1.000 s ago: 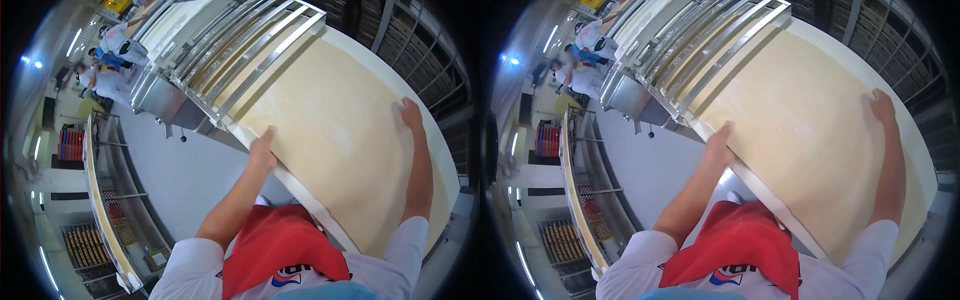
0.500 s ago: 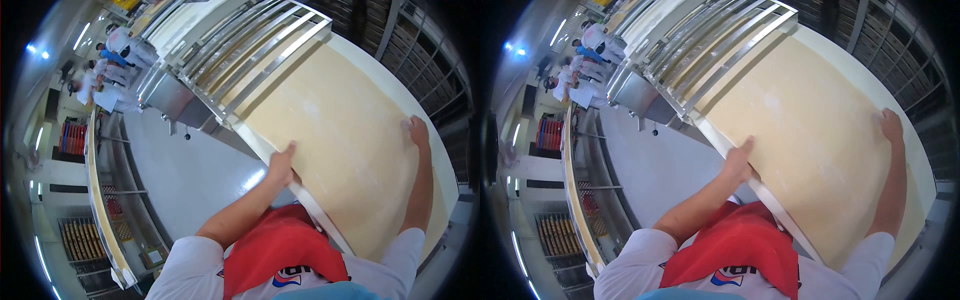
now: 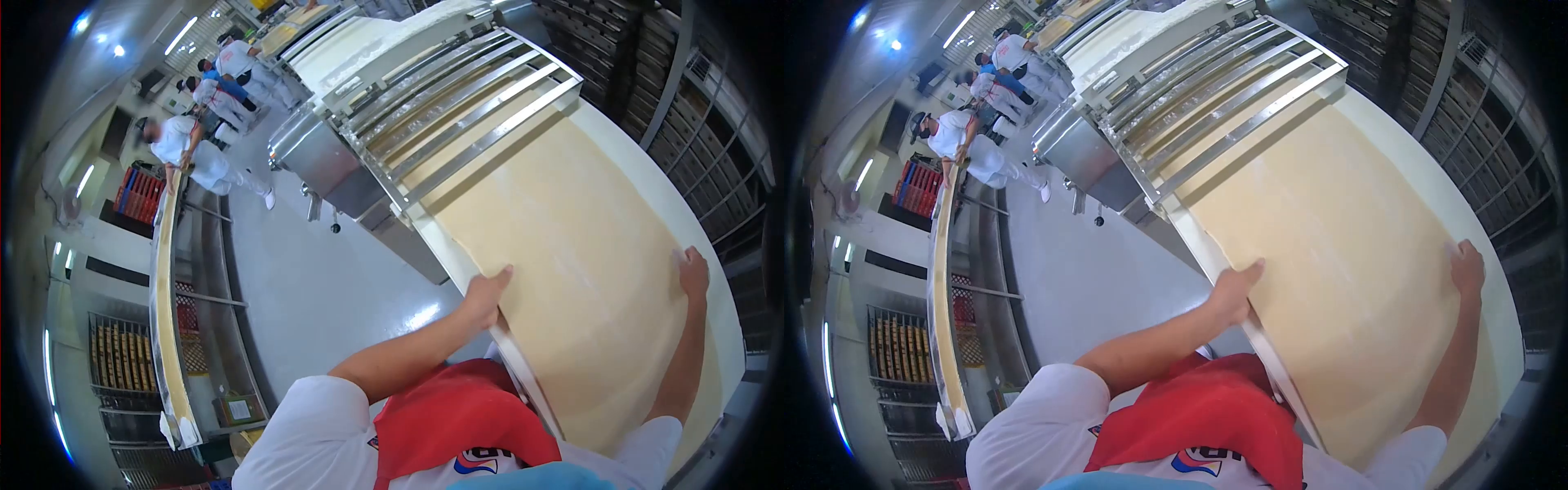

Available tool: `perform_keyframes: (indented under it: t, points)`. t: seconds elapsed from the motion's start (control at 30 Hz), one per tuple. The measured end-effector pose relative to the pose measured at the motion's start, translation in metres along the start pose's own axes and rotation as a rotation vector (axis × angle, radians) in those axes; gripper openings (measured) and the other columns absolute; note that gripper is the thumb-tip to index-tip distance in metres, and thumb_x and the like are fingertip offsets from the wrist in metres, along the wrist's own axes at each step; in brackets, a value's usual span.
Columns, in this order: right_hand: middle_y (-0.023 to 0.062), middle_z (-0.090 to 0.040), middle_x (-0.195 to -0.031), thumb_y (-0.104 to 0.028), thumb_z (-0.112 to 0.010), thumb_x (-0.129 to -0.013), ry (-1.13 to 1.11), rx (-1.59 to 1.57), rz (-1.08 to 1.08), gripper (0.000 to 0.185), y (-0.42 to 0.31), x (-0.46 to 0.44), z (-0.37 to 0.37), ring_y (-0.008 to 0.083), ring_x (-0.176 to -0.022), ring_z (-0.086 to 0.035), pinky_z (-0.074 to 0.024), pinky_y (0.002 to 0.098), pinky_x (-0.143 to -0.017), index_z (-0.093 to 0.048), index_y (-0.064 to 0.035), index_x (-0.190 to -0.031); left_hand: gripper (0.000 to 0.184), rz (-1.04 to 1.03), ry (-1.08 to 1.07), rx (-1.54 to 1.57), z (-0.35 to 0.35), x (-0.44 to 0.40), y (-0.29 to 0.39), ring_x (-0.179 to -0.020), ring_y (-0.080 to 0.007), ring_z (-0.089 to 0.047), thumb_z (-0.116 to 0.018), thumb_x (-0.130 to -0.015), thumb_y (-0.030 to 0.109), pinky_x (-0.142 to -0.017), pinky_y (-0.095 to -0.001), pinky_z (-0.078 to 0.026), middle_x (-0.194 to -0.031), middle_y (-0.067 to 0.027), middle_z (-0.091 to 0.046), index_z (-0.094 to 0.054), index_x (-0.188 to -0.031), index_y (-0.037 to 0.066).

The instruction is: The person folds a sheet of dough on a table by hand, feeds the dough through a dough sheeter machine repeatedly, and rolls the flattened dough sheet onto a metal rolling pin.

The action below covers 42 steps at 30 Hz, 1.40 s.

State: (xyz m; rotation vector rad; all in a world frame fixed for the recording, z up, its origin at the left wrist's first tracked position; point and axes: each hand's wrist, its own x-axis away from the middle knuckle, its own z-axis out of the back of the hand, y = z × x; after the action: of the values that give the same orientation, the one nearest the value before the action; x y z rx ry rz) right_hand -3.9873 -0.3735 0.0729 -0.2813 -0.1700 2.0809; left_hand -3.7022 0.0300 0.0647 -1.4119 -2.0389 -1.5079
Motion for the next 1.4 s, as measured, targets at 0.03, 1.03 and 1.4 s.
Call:
perform_keyframes:
  t: [0.03, 1.03, 1.4]
  points:
    - [0.0222, -0.066, -0.093, -0.034, -0.063, -0.090, -0.036, 0.039, 0.013, 0.032, 0.024, 0.000, -0.004, 0.0442, -0.089, -0.062, -0.0472, 0.0492, -0.072, -0.060, -0.0021, -0.096, 0.039, 0.026, 0.000, -0.015, -0.005, 0.013, -0.003, -0.100, -0.0305, -0.064, -0.062, -0.096, 0.019, -0.083, -0.0443, -0.056, -0.114, -0.0185, -0.062, -0.053, -0.119, -0.011]
    - [0.0214, -0.064, -0.084, -0.028, -0.070, -0.083, -0.051, -0.012, 0.295, 0.034, 0.028, -0.030, -0.044, 0.0395, -0.076, -0.058, -0.0468, 0.0404, -0.073, -0.060, 0.0041, -0.089, 0.038, -0.016, -0.031, 0.009, 0.008, 0.022, -0.001, -0.094, -0.0306, -0.065, -0.060, -0.097, 0.017, -0.076, -0.0439, -0.057, -0.110, -0.0215, -0.062, -0.053, -0.115, -0.016]
    - [0.0226, -0.065, -0.086, -0.028, -0.070, -0.085, -0.043, -0.071, 0.162, 0.031, -0.067, -0.056, -0.026, 0.0395, -0.081, -0.063, -0.0472, 0.0443, -0.069, -0.061, 0.0007, -0.088, 0.036, 0.056, 0.052, -0.076, 0.008, 0.008, 0.016, -0.105, -0.0304, -0.063, -0.057, -0.098, 0.015, -0.088, -0.0429, -0.054, -0.117, -0.0195, -0.061, -0.052, -0.120, -0.013]
